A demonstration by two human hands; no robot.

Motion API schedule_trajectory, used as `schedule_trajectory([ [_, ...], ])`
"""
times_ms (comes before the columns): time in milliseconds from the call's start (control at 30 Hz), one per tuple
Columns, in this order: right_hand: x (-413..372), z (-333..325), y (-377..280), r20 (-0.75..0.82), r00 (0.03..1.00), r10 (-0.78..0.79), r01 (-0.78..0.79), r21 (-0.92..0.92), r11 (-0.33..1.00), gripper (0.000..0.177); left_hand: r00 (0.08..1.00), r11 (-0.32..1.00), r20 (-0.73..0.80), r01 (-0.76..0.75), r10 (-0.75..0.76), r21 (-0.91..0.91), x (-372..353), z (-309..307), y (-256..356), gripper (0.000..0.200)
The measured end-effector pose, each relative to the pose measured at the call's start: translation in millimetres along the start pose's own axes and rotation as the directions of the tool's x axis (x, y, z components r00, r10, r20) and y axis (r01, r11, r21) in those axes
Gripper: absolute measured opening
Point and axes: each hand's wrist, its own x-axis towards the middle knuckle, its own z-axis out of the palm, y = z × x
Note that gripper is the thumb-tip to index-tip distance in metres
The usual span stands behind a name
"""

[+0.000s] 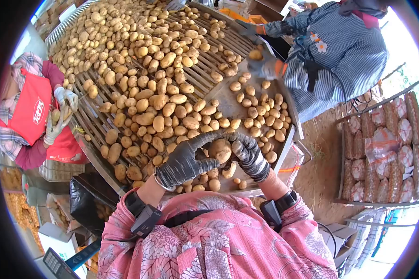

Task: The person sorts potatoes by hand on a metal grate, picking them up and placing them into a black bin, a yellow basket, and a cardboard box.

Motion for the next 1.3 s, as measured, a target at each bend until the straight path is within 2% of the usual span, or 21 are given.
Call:
schedule_trajectory([
  [167,-6,9,1,0.031,0.978,0.205,-0.206,0.258,0.944,0.039,0.998,0.998,-0.017,-0.068,0.068,-0.012,-4,0,-6,0.058],
  [233,-1,14,4,0.006,0.997,0.075,-0.074,0.192,0.979,0.039,0.993,0.994,-0.048,-0.105,0.104,-0.006,-2,4,-13,0.056],
  [267,11,24,7,-0.048,0.993,-0.103,0.096,-0.138,0.986,0.04,0.986,0.99,-0.081,-0.144,0.144,0.001,-1,7,-18,0.054],
  [300,2,25,-1,0.013,0.974,0.225,-0.224,0.16,0.961,0.041,0.987,0.99,-0.081,-0.143,0.142,0.0,-1,7,-24,0.054],
  [367,16,14,22,0.072,0.991,-0.116,0.13,-0.244,0.961,0.04,0.995,0.966,-0.1,-0.04,0.015,-0.256,0,2,-44,0.057],
  [433,25,-20,29,-0.082,0.994,0.071,-0.081,-0.132,0.988,0.038,0.986,0.931,-0.166,-0.039,-0.023,-0.364,-8,-7,-66,0.06],
  [500,27,-61,40,-0.433,0.864,0.256,-0.202,0.167,0.965,0.034,0.933,0.763,-0.213,0.09,-0.289,-0.64,-26,-10,-75,0.057],
  [567,20,-89,57,-0.588,0.777,0.225,-0.34,-0.091,0.936,0.031,0.893,0.752,-0.218,0.177,-0.394,-0.634,-41,-19,-106,0.054],
  [633,4,-109,102,-0.457,0.884,0.092,-0.32,-0.451,0.833,0.032,0.814,0.477,-0.081,0.254,-0.575,-0.841,-52,-24,-107,0.056],
  [667,-4,-97,95,-0.379,0.925,0.034,-0.355,-0.825,0.441,0.037,0.735,0.426,-0.137,0.221,-0.664,-0.877,-53,-20,-107,0.058],
  [700,-7,-86,96,-0.372,0.906,0.201,-0.422,-0.795,0.436,0.044,0.802,0.378,-0.12,0.138,-0.585,-0.916,-58,-19,-127,0.058],
  [767,-7,-63,95,-0.341,0.877,0.339,-0.444,-0.844,0.302,0.056,0.831,0.022,0.032,0.054,-0.555,-0.998,-58,-17,-133,0.058],
  [800,-11,-64,111,-0.28,0.926,0.254,-0.343,-0.905,0.253,0.07,0.844,-0.15,0.023,-0.069,-0.536,-0.986,-55,-13,-128,0.06],
  [900,3,-49,89,-0.34,0.861,0.379,-0.454,-0.85,0.268,0.074,0.853,0.11,-0.081,-0.028,-0.516,-0.994,-52,-18,-104,0.081],
  [933,6,-52,89,-0.309,0.875,0.373,-0.418,-0.87,0.26,0.082,0.894,-0.057,-0.003,-0.032,-0.448,-0.998,-49,-22,-101,0.068],
  [967,5,-56,93,-0.31,0.875,0.372,-0.419,-0.869,0.262,0.082,0.894,-0.055,-0.002,-0.03,-0.447,-0.998,-48,-21,-98,0.068],
  [1067,3,-76,115,-0.215,0.925,0.313,-0.317,-0.892,0.324,0.077,0.981,0.156,-0.003,0.028,-0.196,-0.987,-41,-26,-89,0.044],
  [1167,-1,-82,124,-0.128,0.96,0.248,-0.239,-0.835,0.495,0.069,0.978,0.152,0.008,0.041,-0.21,-0.988,-42,-26,-89,0.041],
  [1200,-2,-81,125,-0.169,0.932,0.32,-0.355,-0.599,0.717,0.068,0.977,0.151,0.007,0.039,-0.212,-0.988,-43,-23,-103,0.041],
  [1267,-3,-74,106,-0.097,0.901,0.423,-0.429,-0.047,0.902,0.066,0.801,0.618,-0.316,0.085,-0.509,-0.782,-38,-16,-121,0.041],
  [1300,-4,-70,101,-0.067,0.913,0.403,-0.397,0.085,0.914,0.068,0.896,0.105,-0.059,-0.014,-0.44,-0.994,-39,-24,-110,0.038],
])
